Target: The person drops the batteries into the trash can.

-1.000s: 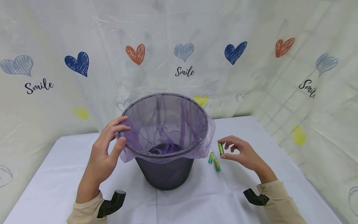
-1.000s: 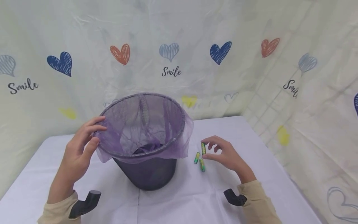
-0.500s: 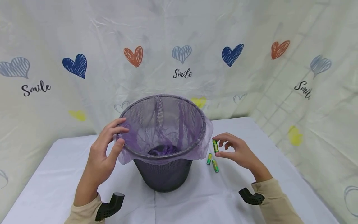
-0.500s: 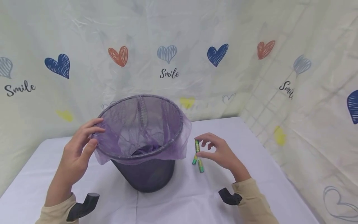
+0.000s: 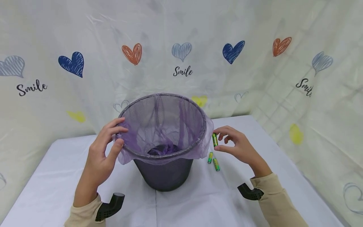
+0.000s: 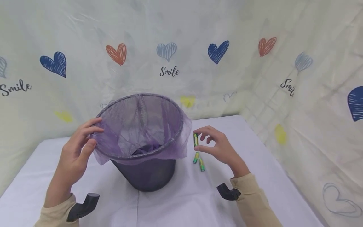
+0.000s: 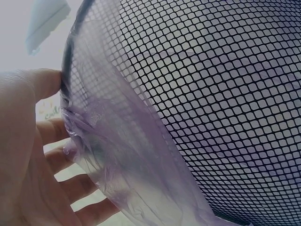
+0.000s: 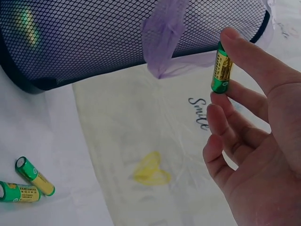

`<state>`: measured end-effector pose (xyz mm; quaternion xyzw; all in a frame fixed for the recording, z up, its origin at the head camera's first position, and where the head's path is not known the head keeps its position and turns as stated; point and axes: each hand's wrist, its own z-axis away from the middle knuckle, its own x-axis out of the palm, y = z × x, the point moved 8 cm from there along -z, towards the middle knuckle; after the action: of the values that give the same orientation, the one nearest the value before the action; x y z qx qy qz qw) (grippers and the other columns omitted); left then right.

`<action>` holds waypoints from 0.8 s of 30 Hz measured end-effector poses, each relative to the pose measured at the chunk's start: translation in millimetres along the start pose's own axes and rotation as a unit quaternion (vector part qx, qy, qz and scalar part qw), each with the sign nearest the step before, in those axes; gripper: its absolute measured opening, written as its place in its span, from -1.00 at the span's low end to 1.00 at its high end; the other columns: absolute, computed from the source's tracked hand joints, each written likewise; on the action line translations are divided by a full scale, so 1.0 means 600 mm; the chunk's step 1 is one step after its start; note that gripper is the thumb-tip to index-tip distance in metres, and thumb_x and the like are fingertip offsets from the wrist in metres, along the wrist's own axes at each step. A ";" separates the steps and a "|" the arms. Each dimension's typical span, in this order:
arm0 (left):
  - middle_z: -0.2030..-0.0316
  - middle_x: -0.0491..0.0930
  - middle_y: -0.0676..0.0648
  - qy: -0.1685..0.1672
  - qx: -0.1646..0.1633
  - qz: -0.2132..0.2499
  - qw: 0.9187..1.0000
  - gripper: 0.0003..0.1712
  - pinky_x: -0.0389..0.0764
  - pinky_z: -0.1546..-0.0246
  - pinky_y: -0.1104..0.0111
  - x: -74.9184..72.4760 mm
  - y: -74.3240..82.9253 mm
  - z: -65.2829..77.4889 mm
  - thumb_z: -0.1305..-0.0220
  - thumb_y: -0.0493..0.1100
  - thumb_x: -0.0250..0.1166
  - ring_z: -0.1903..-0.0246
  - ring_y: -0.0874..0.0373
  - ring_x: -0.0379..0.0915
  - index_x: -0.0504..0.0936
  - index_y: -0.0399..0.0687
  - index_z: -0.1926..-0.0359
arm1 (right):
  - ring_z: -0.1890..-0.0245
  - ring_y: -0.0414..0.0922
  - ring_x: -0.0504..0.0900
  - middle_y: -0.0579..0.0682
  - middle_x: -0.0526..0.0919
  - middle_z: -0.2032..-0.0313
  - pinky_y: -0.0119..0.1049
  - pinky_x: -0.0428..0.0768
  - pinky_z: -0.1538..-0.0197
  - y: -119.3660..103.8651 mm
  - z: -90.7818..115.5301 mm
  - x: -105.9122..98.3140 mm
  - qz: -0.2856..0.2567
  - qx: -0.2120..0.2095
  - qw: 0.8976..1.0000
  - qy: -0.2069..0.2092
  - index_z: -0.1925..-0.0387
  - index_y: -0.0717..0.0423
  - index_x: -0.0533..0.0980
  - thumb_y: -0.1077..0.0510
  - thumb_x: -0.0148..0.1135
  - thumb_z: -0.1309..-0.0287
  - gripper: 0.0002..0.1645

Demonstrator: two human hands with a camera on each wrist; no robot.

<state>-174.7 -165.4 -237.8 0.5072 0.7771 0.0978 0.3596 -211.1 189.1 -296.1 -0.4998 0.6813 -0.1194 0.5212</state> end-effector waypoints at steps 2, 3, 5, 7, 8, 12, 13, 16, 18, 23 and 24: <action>-0.23 0.35 -0.06 -0.001 -0.002 -0.004 1.000 -0.67 0.29 -0.12 0.67 -0.001 -0.001 -0.001 -0.21 -0.34 0.09 -0.26 0.06 0.22 0.49 -0.13 -0.02 | 0.25 -0.07 0.47 0.07 0.53 0.15 -0.42 0.48 0.29 -0.014 -0.007 -0.003 -0.001 -0.007 1.000 0.006 0.02 0.20 0.46 0.36 0.39 0.19 -0.43; -0.23 0.35 -0.06 0.002 0.000 -0.005 1.000 -0.67 0.29 -0.12 0.67 -0.001 -0.001 -0.002 -0.21 -0.34 0.09 -0.25 0.05 0.23 0.49 -0.13 -0.02 | 0.25 -0.07 0.47 0.07 0.53 0.15 -0.42 0.48 0.29 -0.018 -0.009 -0.003 -0.002 -0.009 1.000 0.009 0.02 0.21 0.46 0.38 0.39 0.20 -0.43; -0.23 0.35 -0.07 0.003 0.000 -0.006 1.000 -0.67 0.29 -0.11 0.68 -0.001 -0.002 -0.002 -0.21 -0.35 0.09 -0.25 0.05 0.23 0.49 -0.15 -0.01 | 0.26 -0.05 0.46 0.09 0.52 0.16 -0.42 0.48 0.29 -0.024 -0.013 -0.006 -0.004 -0.015 1.000 0.015 0.03 0.23 0.46 0.40 0.38 0.20 -0.43; -0.22 0.36 -0.08 0.005 -0.001 -0.010 1.000 -0.68 0.29 -0.11 0.68 -0.002 -0.002 -0.002 -0.21 -0.35 0.08 -0.25 0.05 0.23 0.49 -0.16 -0.01 | 0.26 -0.08 0.47 0.10 0.52 0.17 -0.39 0.49 0.29 -0.029 -0.015 -0.007 -0.010 -0.018 1.000 0.021 0.04 0.25 0.46 0.42 0.37 0.21 -0.43; -0.22 0.36 -0.08 0.005 -0.003 -0.010 1.000 -0.68 0.28 -0.11 0.69 -0.001 -0.002 -0.001 -0.21 -0.36 0.08 -0.25 0.05 0.23 0.49 -0.17 0.00 | 0.26 -0.09 0.47 0.10 0.52 0.17 -0.39 0.49 0.29 -0.030 -0.016 -0.008 -0.014 -0.017 1.000 0.022 0.04 0.25 0.46 0.42 0.37 0.21 -0.44; -0.21 0.36 -0.10 0.006 -0.003 -0.007 1.000 -0.69 0.29 -0.10 0.69 -0.001 0.002 -0.001 -0.21 -0.36 0.07 -0.25 0.03 0.23 0.49 -0.20 0.01 | 0.25 -0.07 0.46 0.11 0.51 0.18 -0.41 0.48 0.28 -0.036 -0.018 -0.009 -0.031 -0.020 0.999 0.028 0.05 0.28 0.47 0.44 0.36 0.21 -0.45; -0.21 0.36 -0.10 0.007 -0.002 -0.006 1.000 -0.69 0.29 -0.10 0.69 -0.001 0.003 -0.001 -0.21 -0.36 0.07 -0.25 0.03 0.23 0.49 -0.20 0.01 | 0.25 -0.05 0.46 0.10 0.51 0.18 -0.43 0.48 0.28 -0.038 -0.019 -0.009 -0.032 -0.023 0.999 0.030 0.05 0.28 0.47 0.44 0.35 0.20 -0.45; -0.21 0.36 -0.11 0.008 0.000 -0.004 1.000 -0.69 0.30 -0.10 0.68 -0.001 0.005 -0.003 -0.22 -0.35 0.07 -0.25 0.02 0.23 0.49 -0.20 0.01 | 0.25 -0.04 0.47 0.07 0.51 0.18 -0.44 0.47 0.29 -0.040 -0.021 -0.012 -0.041 -0.022 0.998 0.035 0.06 0.28 0.48 0.45 0.35 0.20 -0.47; -0.21 0.36 -0.10 0.008 0.000 -0.005 1.000 -0.70 0.29 -0.10 0.68 -0.001 0.005 -0.005 -0.22 -0.34 0.07 -0.24 0.03 0.24 0.49 -0.20 0.01 | 0.25 -0.05 0.47 0.04 0.52 0.18 -0.41 0.47 0.29 -0.040 -0.023 -0.015 -0.042 -0.020 0.998 0.041 0.06 0.28 0.48 0.45 0.35 0.20 -0.47; -0.21 0.36 -0.11 0.008 -0.002 0.000 1.000 -0.69 0.30 -0.10 0.67 -0.001 0.004 -0.005 -0.22 -0.34 0.07 -0.24 0.03 0.24 0.49 -0.21 0.01 | 0.26 -0.04 0.47 0.02 0.52 0.18 -0.39 0.47 0.29 -0.043 -0.024 -0.021 -0.044 -0.016 0.998 0.050 0.04 0.29 0.48 0.46 0.35 0.21 -0.45; -0.21 0.36 -0.11 0.008 -0.001 0.002 1.000 -0.70 0.31 -0.11 0.67 0.000 0.003 -0.005 -0.22 -0.34 0.07 -0.24 0.02 0.24 0.50 -0.22 0.01 | 0.26 -0.04 0.47 0.03 0.52 0.18 -0.39 0.47 0.29 -0.043 -0.025 -0.022 -0.048 -0.012 0.997 0.052 0.04 0.28 0.49 0.46 0.35 0.21 -0.44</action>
<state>-175.2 -164.0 -234.5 0.5079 0.7784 0.1035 0.3541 -209.5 182.4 -264.2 -0.5312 0.6842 -0.1620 0.4727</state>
